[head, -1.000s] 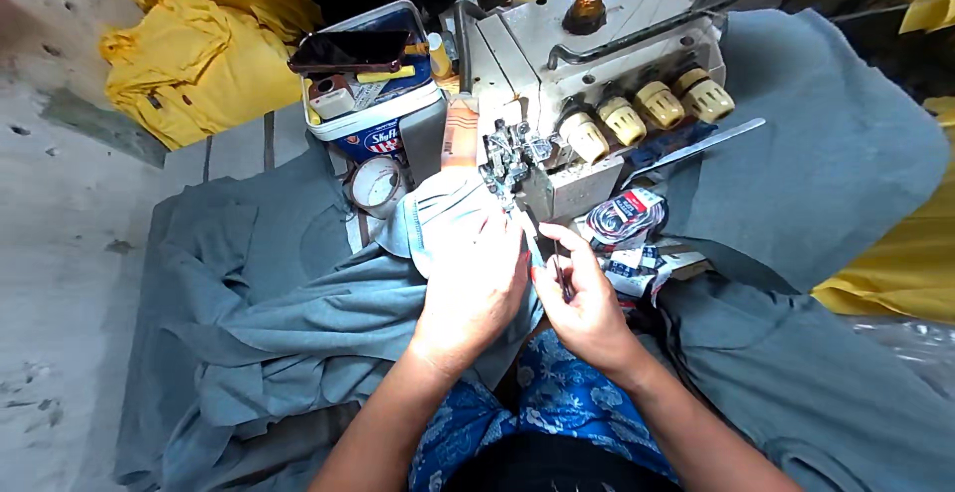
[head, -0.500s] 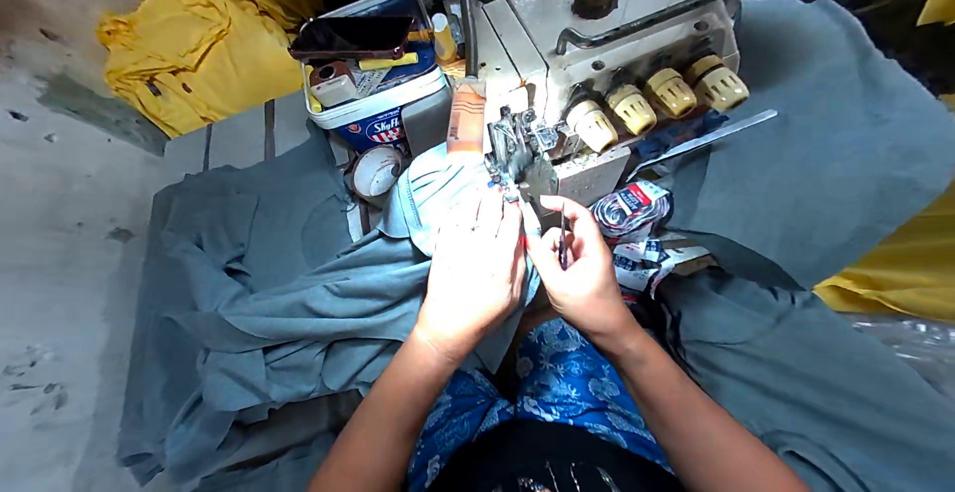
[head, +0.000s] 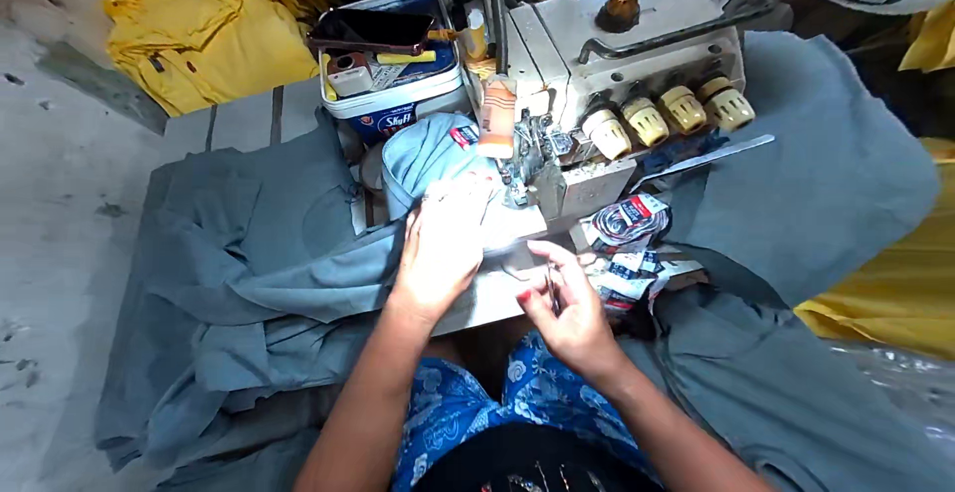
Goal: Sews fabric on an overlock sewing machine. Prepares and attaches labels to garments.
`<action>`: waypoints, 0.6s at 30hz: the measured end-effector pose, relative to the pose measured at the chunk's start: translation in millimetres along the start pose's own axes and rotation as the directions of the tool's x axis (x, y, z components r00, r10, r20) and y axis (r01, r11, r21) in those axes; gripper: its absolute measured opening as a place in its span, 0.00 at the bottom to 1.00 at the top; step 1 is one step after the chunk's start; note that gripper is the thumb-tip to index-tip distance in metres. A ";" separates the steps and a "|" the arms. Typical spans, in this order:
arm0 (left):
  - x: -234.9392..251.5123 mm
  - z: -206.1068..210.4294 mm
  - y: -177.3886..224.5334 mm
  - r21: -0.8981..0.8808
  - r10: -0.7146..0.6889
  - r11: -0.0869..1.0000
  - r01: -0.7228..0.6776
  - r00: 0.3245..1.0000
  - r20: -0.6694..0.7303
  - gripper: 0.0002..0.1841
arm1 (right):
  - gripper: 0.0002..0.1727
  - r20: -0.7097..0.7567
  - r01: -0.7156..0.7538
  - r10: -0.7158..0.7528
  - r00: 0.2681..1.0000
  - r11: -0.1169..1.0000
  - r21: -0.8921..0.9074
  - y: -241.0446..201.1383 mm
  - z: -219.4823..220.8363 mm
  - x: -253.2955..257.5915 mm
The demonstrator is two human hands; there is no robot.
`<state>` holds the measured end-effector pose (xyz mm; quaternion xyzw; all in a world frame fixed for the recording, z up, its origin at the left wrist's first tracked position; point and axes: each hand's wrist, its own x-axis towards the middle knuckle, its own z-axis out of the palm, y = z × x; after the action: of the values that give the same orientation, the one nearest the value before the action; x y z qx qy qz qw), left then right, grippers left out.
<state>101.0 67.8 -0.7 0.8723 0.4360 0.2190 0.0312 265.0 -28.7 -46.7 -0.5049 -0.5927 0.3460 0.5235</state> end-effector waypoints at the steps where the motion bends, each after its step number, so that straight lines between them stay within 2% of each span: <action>1: -0.9 0.7 -0.5 0.015 0.003 1.000 -0.002 1.000 -0.029 0.23 | 0.37 0.053 -0.004 0.005 0.999 1.000 -0.018 3.6 -4.1 -8.0; 3: -13.0 0.4 6.0 0.027 -0.024 0.999 0.026 0.997 -0.069 0.24 | 0.41 0.138 -0.026 0.030 0.990 0.999 -0.037 13.0 -15.3 -24.4; 8: -55.9 -11.9 35.6 -0.048 -0.152 0.988 0.148 0.985 -0.086 0.23 | 0.28 0.102 -0.107 0.125 0.987 0.979 -0.174 26.3 -37.2 -50.8; 12: -32.8 -36.7 19.9 0.054 -0.052 0.997 0.063 0.979 -0.197 0.16 | 0.26 0.087 -0.041 0.066 0.994 0.963 -0.266 26.3 -43.8 -47.0; 15: 6.3 -52.2 -1.8 0.071 0.061 0.996 -0.060 0.998 -0.014 0.23 | 0.24 0.088 0.071 -0.045 0.995 0.944 -0.321 20.2 -38.7 -39.8; 16: 17.0 -52.6 -9.0 0.068 0.090 0.993 -0.096 0.993 0.078 0.23 | 0.23 0.087 0.111 -0.086 0.992 0.932 -0.344 17.7 -36.5 -37.8; 18: 27.3 -51.6 -20.5 0.079 0.133 0.986 -0.148 0.977 0.165 0.19 | 0.22 0.097 0.187 -0.161 0.982 0.890 -0.416 12.3 -35.4 -32.5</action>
<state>78.9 94.6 50.5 0.9162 0.3789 0.1304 0.0106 300.3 -61.1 -59.5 -0.5408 -0.7118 0.1757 0.4124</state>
